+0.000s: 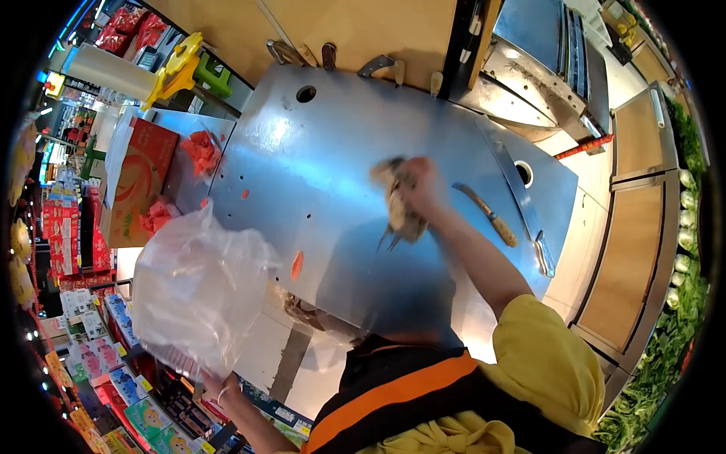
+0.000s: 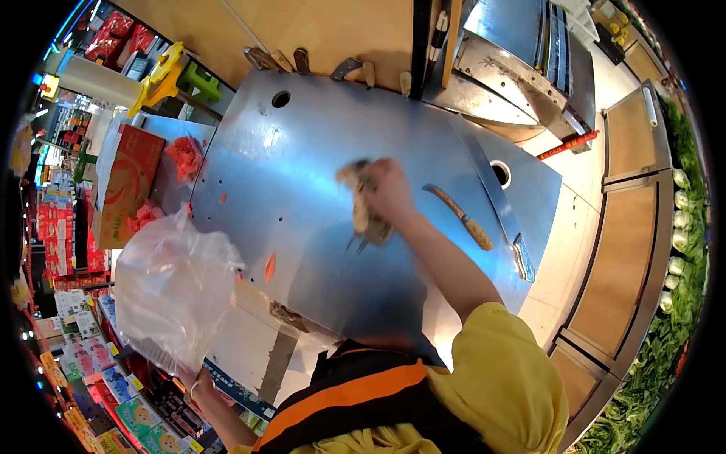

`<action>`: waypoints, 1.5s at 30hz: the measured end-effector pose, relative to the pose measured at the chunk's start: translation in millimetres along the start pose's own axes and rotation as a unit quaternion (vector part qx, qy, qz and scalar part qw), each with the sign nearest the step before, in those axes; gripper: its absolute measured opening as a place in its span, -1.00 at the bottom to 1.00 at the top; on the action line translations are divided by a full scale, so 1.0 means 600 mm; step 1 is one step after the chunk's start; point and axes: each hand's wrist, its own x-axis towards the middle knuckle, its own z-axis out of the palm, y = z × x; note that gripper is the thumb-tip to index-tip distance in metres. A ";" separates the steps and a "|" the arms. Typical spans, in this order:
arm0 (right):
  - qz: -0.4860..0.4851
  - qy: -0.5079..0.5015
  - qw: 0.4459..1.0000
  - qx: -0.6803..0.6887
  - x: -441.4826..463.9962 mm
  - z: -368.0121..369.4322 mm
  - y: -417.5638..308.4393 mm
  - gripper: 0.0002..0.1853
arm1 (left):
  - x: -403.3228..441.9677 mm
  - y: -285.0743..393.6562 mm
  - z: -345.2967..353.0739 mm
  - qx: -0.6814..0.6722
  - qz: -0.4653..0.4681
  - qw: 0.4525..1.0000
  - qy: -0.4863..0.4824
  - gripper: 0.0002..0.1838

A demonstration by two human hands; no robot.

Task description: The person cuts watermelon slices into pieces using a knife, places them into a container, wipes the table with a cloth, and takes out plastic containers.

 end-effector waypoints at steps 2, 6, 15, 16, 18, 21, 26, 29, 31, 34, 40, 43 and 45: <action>0.022 0.113 0.993 -0.011 0.077 -0.040 0.027 -0.51 | 0.015 -0.002 -0.046 0.045 0.025 0.999 -0.013 -0.63; 0.028 0.145 0.966 -0.214 0.172 0.003 0.066 -0.38 | 0.037 -0.006 -0.069 0.042 0.002 0.998 0.038 -0.61; 0.118 -0.040 0.943 -0.308 0.269 0.051 0.032 -0.40 | -0.020 -0.015 0.025 0.053 -0.035 0.988 0.138 -0.54; 0.052 -0.073 0.949 -0.301 0.274 0.050 0.023 -0.42 | -0.020 -0.020 0.032 0.077 -0.041 0.988 0.128 -0.53; 0.060 0.012 0.957 -0.285 0.288 0.080 0.048 -0.43 | -0.037 -0.016 0.067 0.046 -0.050 0.988 0.139 -0.51; 0.073 0.076 0.959 -0.264 0.312 0.108 0.036 -0.43 | 0.000 -0.021 0.001 0.036 -0.072 0.995 0.062 -0.48; -0.050 -0.043 0.983 -0.174 0.349 0.140 0.035 -0.41 | -0.014 -0.017 0.023 -0.013 -0.094 0.994 0.044 -0.47; 0.028 0.112 0.974 -0.197 0.362 0.167 0.026 -0.43 | -0.002 -0.015 -0.001 -0.007 -0.097 0.995 0.026 -0.44; 0.012 0.120 0.956 -0.268 0.348 0.178 -0.012 -0.50 | 0.004 -0.014 -0.018 0.007 -0.108 0.994 -0.009 -0.43; -0.043 0.134 0.956 -0.258 0.370 0.216 -0.020 -0.54 | -0.010 -0.019 0.020 0.008 -0.045 0.990 0.135 -0.46; -0.176 0.033 0.974 -0.137 0.438 0.354 -0.072 -0.62 | -0.046 -0.004 0.063 -0.060 -0.092 0.985 0.134 -0.60; -0.294 0.000 0.949 -0.116 0.359 0.401 -0.133 -0.64 | -0.037 -0.009 0.037 -0.059 -0.066 0.992 0.089 -0.60; -0.272 -0.141 0.949 -0.070 0.247 0.371 -0.211 -0.68 | -0.047 -0.011 0.054 -0.078 -0.077 0.992 0.062 -0.60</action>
